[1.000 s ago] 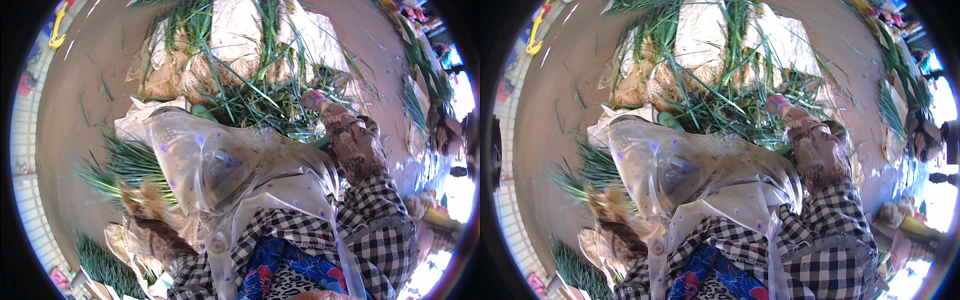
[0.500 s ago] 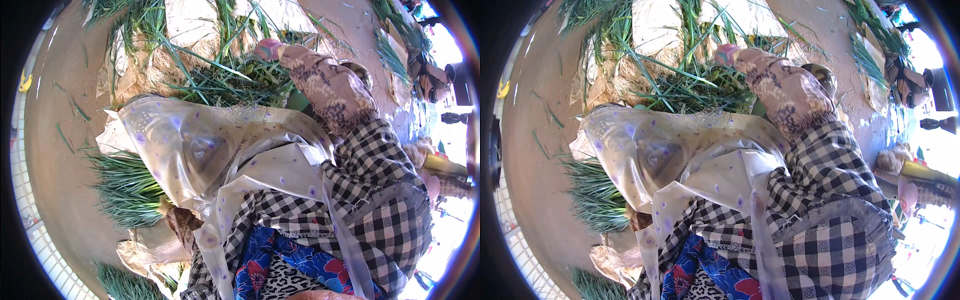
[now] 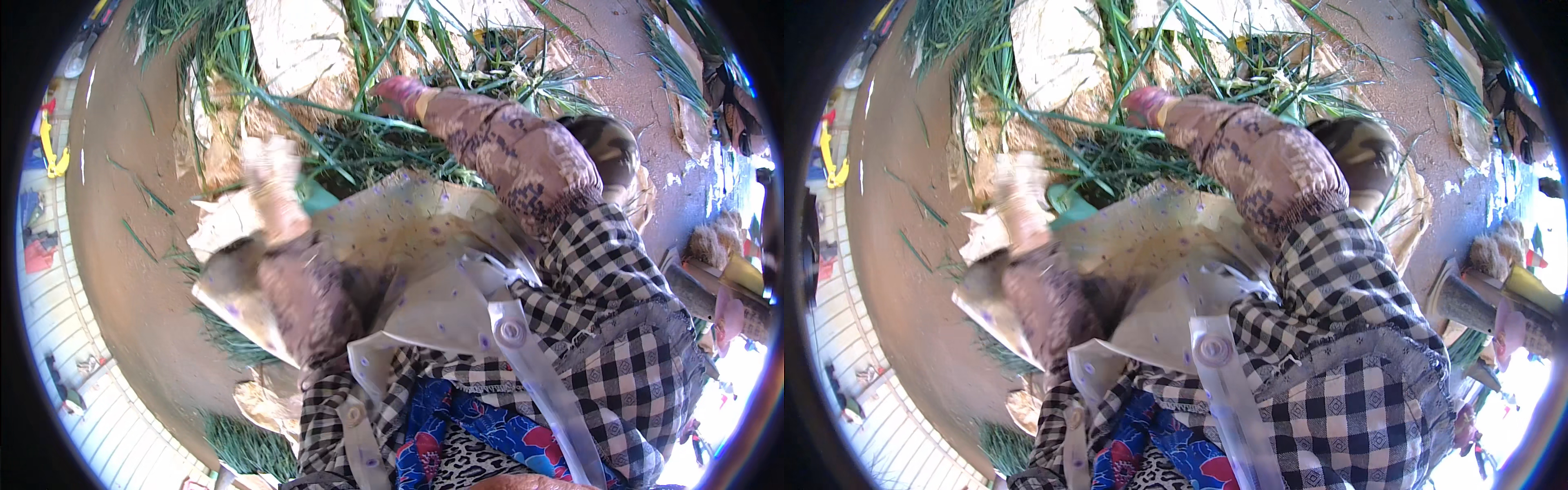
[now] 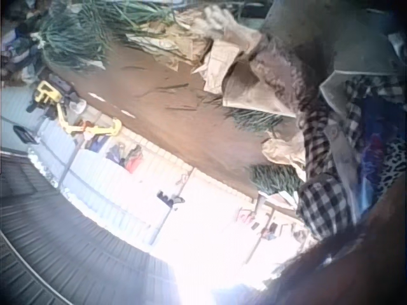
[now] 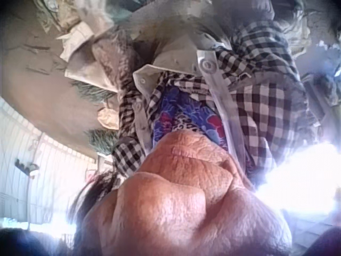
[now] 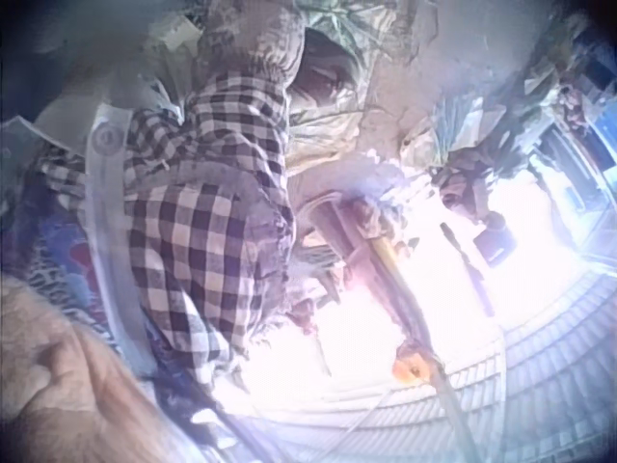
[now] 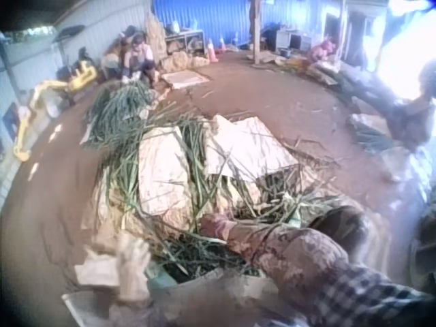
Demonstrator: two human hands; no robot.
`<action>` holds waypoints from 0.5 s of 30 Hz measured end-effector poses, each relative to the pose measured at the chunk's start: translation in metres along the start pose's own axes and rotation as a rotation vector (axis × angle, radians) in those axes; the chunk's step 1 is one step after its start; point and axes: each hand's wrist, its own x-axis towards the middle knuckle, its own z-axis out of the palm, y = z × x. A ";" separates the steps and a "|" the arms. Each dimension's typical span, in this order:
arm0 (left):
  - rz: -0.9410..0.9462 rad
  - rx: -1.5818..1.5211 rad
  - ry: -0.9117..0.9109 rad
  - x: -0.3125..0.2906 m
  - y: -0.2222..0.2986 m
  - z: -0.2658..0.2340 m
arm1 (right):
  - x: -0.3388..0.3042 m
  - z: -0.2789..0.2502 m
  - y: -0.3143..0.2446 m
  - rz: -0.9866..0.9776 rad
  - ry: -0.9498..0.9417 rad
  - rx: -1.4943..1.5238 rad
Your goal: The person cleans scallions by hand, removing dirt and peeling off outer layers while sitting on the floor in a warehouse.
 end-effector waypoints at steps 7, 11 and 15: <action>-0.329 0.880 0.138 0.010 -0.183 -0.017 | 0.019 -0.065 -0.019 -0.067 0.547 -0.363; -0.541 0.819 0.388 -0.010 -0.196 -0.031 | 0.026 -0.076 -0.001 -0.138 0.245 -0.696; -0.565 0.936 0.499 0.008 -0.185 -0.027 | 0.023 -0.075 0.027 -0.014 0.254 -0.971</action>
